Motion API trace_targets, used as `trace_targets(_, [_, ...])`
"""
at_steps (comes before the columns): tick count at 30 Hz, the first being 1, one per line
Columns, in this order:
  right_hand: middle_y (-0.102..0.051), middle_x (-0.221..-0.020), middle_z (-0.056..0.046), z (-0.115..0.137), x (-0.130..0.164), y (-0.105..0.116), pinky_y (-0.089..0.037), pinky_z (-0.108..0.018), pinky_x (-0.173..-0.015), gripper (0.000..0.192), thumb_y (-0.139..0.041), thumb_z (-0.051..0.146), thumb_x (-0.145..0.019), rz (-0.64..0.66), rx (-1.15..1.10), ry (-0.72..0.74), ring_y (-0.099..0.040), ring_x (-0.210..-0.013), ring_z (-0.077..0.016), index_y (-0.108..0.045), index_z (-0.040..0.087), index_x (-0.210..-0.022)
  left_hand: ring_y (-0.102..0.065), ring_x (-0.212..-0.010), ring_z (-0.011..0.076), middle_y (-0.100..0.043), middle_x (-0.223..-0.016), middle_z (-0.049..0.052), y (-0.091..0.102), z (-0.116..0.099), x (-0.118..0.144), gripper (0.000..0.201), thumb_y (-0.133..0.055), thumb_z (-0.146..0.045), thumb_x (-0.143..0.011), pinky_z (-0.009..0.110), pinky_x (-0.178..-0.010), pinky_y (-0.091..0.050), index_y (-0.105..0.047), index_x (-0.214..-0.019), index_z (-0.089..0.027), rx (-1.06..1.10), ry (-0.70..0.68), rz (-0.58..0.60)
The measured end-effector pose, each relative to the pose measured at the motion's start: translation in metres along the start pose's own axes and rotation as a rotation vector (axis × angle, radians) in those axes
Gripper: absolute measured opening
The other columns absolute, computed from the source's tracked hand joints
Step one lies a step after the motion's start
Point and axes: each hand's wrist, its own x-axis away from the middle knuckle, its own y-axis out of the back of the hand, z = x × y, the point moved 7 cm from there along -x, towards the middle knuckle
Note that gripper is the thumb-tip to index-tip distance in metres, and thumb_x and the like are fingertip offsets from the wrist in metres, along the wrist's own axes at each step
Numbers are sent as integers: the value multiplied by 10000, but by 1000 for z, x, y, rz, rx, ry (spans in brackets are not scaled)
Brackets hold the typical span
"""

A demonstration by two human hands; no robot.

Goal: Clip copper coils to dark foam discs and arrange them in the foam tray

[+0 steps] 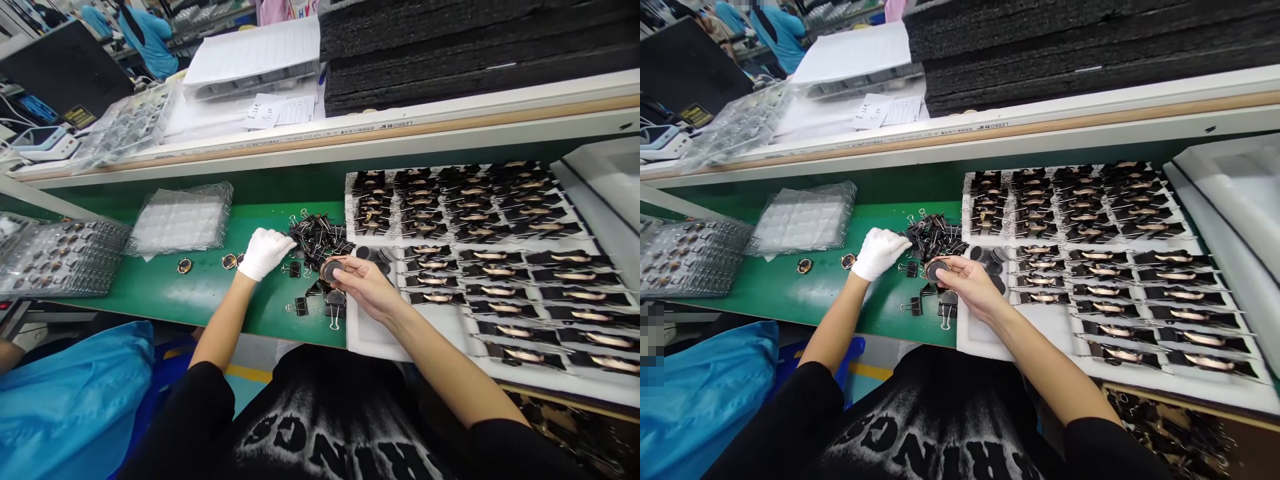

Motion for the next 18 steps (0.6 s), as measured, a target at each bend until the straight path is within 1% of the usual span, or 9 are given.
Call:
trace_targets(2, [-799,-952,-41,0,0,1,-573,-265,-753,350,-951,388,-681,14,9,12,-730,-881,-155,-820,253,-976,-668,-812,230,-749,-826,95,17,-2,4,358,-525,-443,-1031,383,-784,-393,-743,-866,-211,79,36,-147])
trace_targets(5, [-782,-1069,-60,4,2,-1,-597,-308,-757,302,-931,364,-717,47,89,98,-731,-906,-181,-821,268,-982,-641,-747,177,-721,-805,53,50,-14,27,286,-560,-400,-1013,336,-748,-452,-690,-853,-203,384,162,-495])
trace_targets(7, [-748,-1197,-86,8,5,-5,-614,-326,-744,262,-908,354,-753,92,176,177,-732,-976,-213,-826,274,-988,-626,-685,140,-692,-772,16,55,-33,41,253,-579,-393,-1005,290,-693,-481,-659,-856,-205,664,242,-579])
trace_targets(8, [-737,-1216,-96,10,7,-8,-621,-334,-740,243,-897,352,-769,119,214,212,-729,-1008,-229,-828,275,-989,-625,-658,128,-681,-752,0,52,-45,45,245,-592,-398,-999,274,-668,-491,-650,-857,-207,806,280,-554])
trace_targets(10, [-750,-1136,-102,12,11,-14,-632,-343,-731,206,-874,348,-801,175,260,256,-726,-1008,-240,-831,272,-988,-601,-588,114,-650,-678,-27,46,-66,52,254,-611,-408,-985,253,-611,-490,-623,-825,-211,1028,365,-517])
trace_targets(12, [-761,-1017,-81,15,14,-17,-637,-337,-704,177,-869,327,-811,208,256,281,-731,-905,-216,-834,274,-976,-567,-546,106,-613,-621,-42,45,-77,55,277,-619,-404,-973,245,-578,-472,-597,-774,-212,1117,408,-488])
trace_targets(14, [-764,-989,-51,18,15,-17,-634,-321,-674,161,-862,296,-817,219,228,298,-724,-804,-180,-833,293,-976,-524,-532,100,-577,-586,-41,51,-78,55,318,-611,-376,-960,247,-570,-438,-569,-694,-207,1043,373,-436])
trace_targets(15, [-765,-993,-40,20,15,-16,-631,-314,-669,160,-856,283,-824,222,222,306,-721,-783,-168,-832,305,-980,-498,-528,98,-557,-568,-38,54,-78,53,342,-597,-350,-951,252,-566,-415,-548,-645,-204,974,320,-379])
trace_targets(18, [-771,-1014,-31,22,15,-15,-621,-313,-712,163,-844,273,-834,230,271,320,-723,-837,-171,-829,319,-990,-391,-502,92,-463,-507,-38,57,-78,46,362,-557,-271,-871,268,-537,-332,-441,-535,-201,807,122,-131])
